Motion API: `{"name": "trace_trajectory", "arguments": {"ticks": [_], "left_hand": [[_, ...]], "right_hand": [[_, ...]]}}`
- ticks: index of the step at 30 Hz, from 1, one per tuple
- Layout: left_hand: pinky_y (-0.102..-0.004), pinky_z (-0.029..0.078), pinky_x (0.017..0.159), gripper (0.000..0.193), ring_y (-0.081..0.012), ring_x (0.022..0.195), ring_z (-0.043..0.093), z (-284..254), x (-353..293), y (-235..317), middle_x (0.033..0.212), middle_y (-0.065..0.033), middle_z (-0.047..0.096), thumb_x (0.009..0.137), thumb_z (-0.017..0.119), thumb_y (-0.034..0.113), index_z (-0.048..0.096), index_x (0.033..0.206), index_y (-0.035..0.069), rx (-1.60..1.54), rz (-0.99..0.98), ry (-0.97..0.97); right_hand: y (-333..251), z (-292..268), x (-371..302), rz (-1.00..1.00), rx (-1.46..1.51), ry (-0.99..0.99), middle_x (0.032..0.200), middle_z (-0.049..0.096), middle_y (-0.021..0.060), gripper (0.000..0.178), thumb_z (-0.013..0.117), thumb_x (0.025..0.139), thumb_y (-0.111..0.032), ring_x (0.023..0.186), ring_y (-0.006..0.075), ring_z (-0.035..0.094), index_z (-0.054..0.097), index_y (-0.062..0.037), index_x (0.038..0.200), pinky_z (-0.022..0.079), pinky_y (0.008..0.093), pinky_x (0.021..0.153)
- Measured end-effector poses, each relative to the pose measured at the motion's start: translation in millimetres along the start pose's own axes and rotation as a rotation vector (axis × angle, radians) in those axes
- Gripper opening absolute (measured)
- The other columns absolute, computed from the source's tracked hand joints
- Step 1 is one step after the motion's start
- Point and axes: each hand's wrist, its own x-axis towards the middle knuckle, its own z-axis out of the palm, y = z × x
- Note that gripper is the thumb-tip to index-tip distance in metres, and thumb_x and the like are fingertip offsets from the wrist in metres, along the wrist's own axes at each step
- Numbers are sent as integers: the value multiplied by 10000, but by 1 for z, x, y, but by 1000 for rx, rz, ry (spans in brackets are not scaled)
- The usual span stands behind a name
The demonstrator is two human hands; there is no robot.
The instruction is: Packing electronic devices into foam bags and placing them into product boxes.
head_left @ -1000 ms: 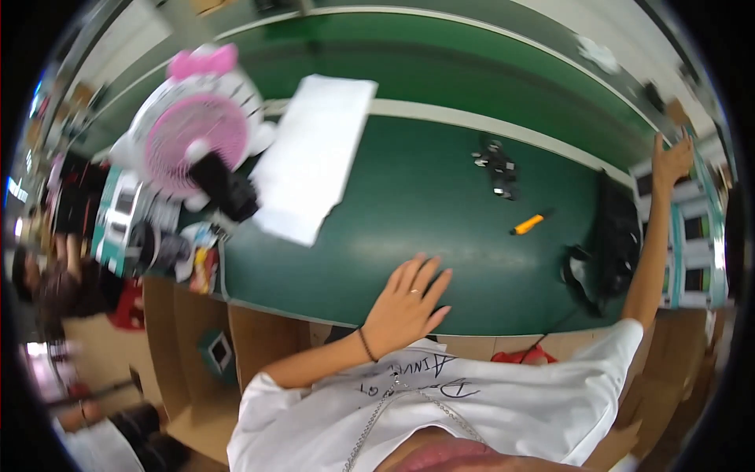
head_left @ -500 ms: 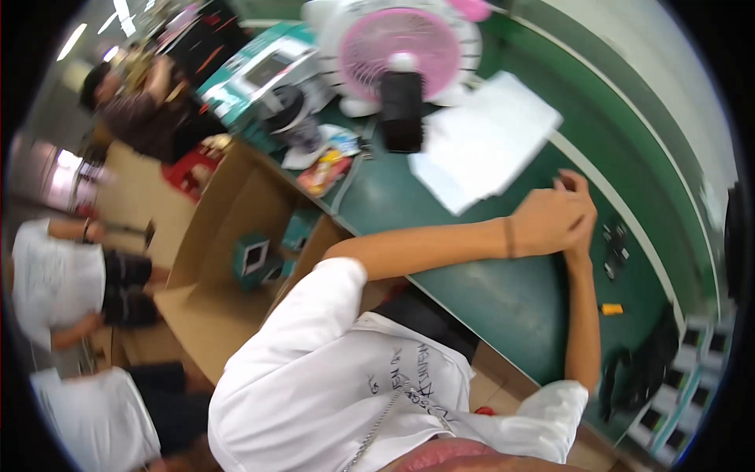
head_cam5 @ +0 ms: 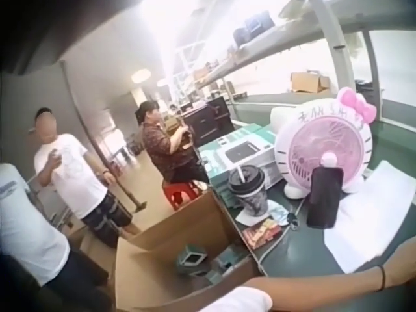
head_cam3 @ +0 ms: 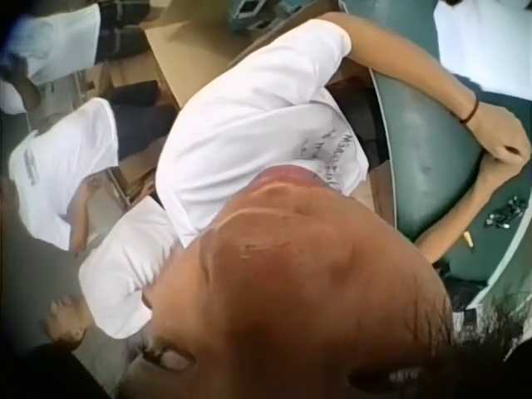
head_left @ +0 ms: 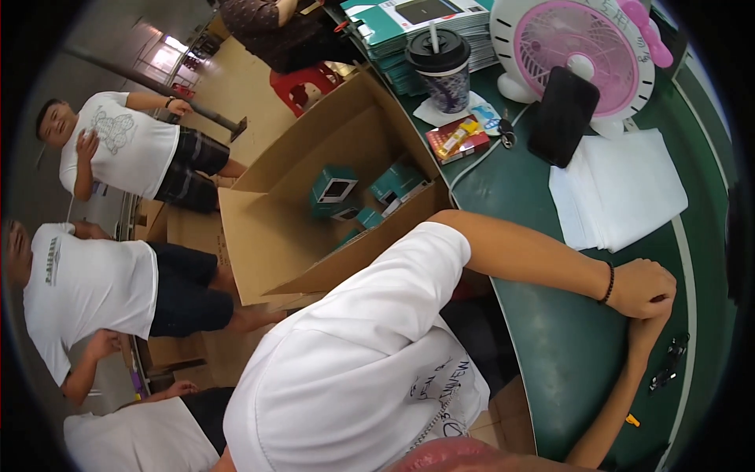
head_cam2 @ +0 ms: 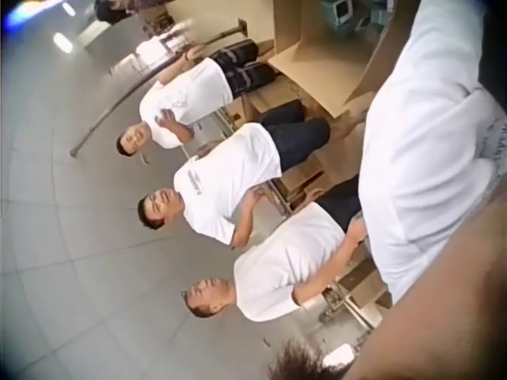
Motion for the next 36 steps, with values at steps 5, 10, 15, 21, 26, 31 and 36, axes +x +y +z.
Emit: {"name": "trace_trajectory", "arguments": {"ticks": [5, 10, 15, 21, 26, 31, 36], "left_hand": [[-447, 547, 707, 223, -343, 821, 674, 3, 0, 3, 883, -95, 703, 884, 567, 220, 684, 799, 51, -1, -31, -42], [-463, 557, 720, 241, -365, 811, 690, 0, -4, 0, 863, -111, 720, 848, 588, 252, 715, 799, 53, -54, -57, 5], [-462, 546, 715, 214, -367, 809, 676, -3, -1, 5, 871, -110, 704, 862, 588, 238, 684, 811, 54, -42, -32, -18], [-479, 524, 702, 173, -396, 786, 648, -2, -1, 4, 842, -159, 668, 897, 574, 196, 646, 878, 39, -69, 5, 13], [-469, 519, 695, 198, -391, 766, 643, -8, 0, 11, 826, -166, 657, 918, 569, 204, 625, 866, 22, -110, 3, -5], [-461, 512, 684, 207, -380, 734, 635, -9, 0, 12, 811, -170, 646, 923, 567, 199, 602, 846, 10, -99, -13, -35], [-459, 509, 679, 204, -376, 732, 636, -11, 1, 12, 810, -168, 649, 922, 568, 195, 597, 839, 11, -99, -15, -46]], "right_hand": [[3, -4, -3, -5, -39, 5, 1287, 619, 148, 316, 614, 925, -28, 1164, 266, 623, 569, 26, 1233, 490, 344, 980], [-23, 4, 1, -48, 20, 78, 1103, 648, 142, 289, 673, 889, -44, 1010, 234, 647, 579, 46, 1148, 505, 337, 881], [-17, -3, -1, -18, -13, 52, 1190, 626, 145, 323, 661, 896, -45, 1075, 244, 632, 574, 40, 1195, 501, 342, 908], [-34, -3, 1, -51, -25, 37, 1252, 602, 157, 366, 652, 868, -11, 1128, 282, 615, 583, 26, 1225, 500, 338, 923], [-47, -1, 4, -31, 12, 66, 1236, 606, 155, 346, 651, 857, 2, 1088, 283, 617, 588, 23, 1196, 504, 342, 899], [-57, -4, 6, -54, -14, 76, 1215, 612, 143, 326, 634, 861, 14, 1069, 294, 613, 596, 9, 1184, 502, 339, 876], [-58, -4, 7, -48, 5, 74, 1215, 611, 138, 322, 628, 863, 16, 1063, 288, 612, 598, 11, 1184, 500, 334, 870]]}}
